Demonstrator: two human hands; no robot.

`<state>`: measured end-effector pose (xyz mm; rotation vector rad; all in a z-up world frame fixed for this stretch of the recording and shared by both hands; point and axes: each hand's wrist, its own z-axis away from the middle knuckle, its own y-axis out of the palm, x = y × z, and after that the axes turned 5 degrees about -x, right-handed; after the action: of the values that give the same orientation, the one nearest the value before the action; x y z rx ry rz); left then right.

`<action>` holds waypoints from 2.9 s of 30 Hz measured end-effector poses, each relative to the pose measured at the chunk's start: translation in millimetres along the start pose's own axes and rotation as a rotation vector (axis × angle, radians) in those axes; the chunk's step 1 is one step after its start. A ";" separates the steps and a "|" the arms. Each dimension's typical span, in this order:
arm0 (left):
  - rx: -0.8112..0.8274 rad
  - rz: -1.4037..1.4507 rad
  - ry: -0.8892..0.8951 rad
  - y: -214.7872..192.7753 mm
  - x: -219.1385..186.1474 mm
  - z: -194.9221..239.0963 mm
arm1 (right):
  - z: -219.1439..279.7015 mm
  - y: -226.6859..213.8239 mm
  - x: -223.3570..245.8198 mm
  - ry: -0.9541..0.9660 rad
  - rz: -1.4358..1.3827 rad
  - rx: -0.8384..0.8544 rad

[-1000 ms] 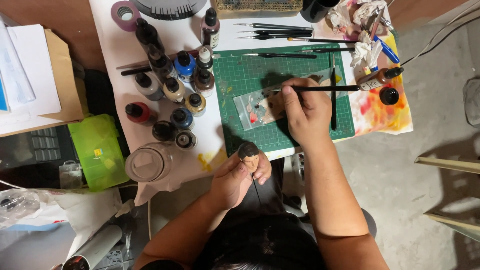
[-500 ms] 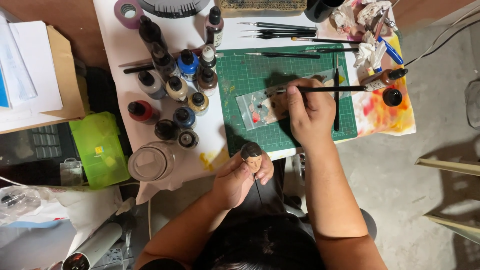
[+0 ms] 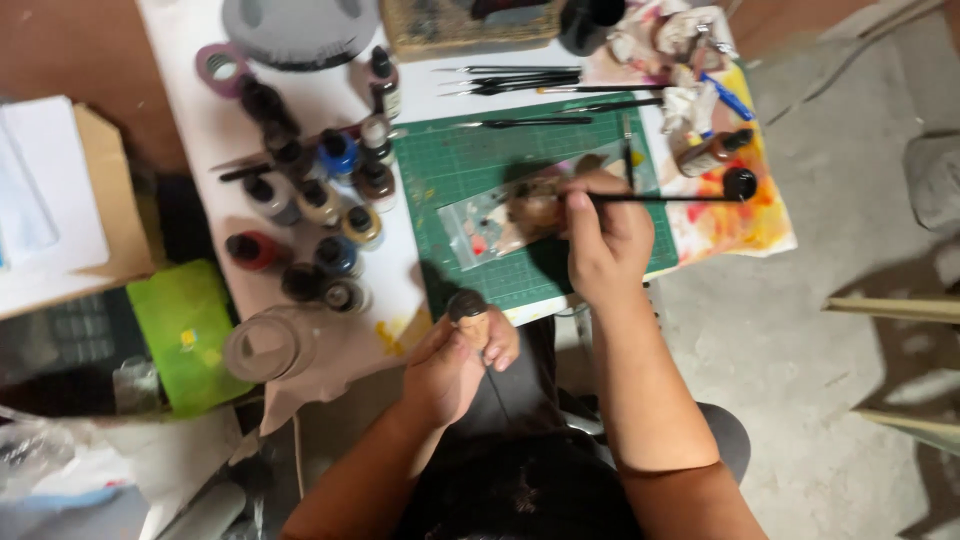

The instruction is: Painting fine facial details on a small figurine head using a fine-tip brush and miniature paints.

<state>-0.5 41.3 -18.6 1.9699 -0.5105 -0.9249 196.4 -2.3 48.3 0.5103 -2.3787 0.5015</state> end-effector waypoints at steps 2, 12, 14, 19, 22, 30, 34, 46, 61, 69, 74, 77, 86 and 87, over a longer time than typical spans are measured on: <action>0.010 0.005 -0.026 -1.6 0.2 0.6 | 7.6 -26.0 2.9 -0.001 -0.034 -0.120; -0.161 -0.034 -0.155 11.6 -10.9 3.2 | 4.1 -188.6 -96.1 0.293 0.138 -0.619; -0.143 -0.022 -0.188 -6.6 -2.5 4.9 | 8.0 -200.5 -109.9 0.319 0.136 -0.616; 0.283 0.349 -0.335 -97.3 42.9 7.1 | 9.0 -209.6 -119.1 0.483 0.170 -0.583; -0.119 -0.096 -0.179 4.5 -7.4 2.2 | 10.4 -207.5 -118.6 0.492 0.256 -0.527; -0.141 -0.139 -0.172 17.6 -10.9 -0.2 | 15.1 -205.4 -121.5 0.463 0.285 -0.490; -0.146 -0.118 -0.179 15.1 -10.7 0.6 | 13.1 -201.1 -117.0 0.449 0.270 -0.471; 0.051 0.044 -0.110 -33.9 16.6 8.1 | 20.9 -153.7 -77.6 0.180 -0.169 -0.561; -0.061 -0.010 -0.007 -6.2 9.8 4.3 | -5.0 15.2 -3.4 -0.012 0.107 -0.020; -0.015 -0.010 0.021 -2.3 8.8 3.0 | -3.7 16.4 -3.8 -0.062 0.237 0.040; -0.040 0.001 0.057 -6.1 15.5 8.2 | -4.2 18.3 -2.1 -0.053 0.228 0.047; -0.035 0.001 0.062 -6.9 15.5 8.3 | -3.9 16.2 -3.5 -0.048 0.211 0.048; -0.018 -0.001 0.065 -4.4 12.6 4.7 | -6.5 20.3 1.2 -0.005 0.067 0.037; -0.026 0.005 0.067 -2.9 12.0 3.8 | -5.6 21.3 1.9 0.018 0.035 0.030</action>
<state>4.2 32.9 -27.2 1.9680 -0.4626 -0.8551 187.8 18.0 48.9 0.4758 -2.3702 0.5558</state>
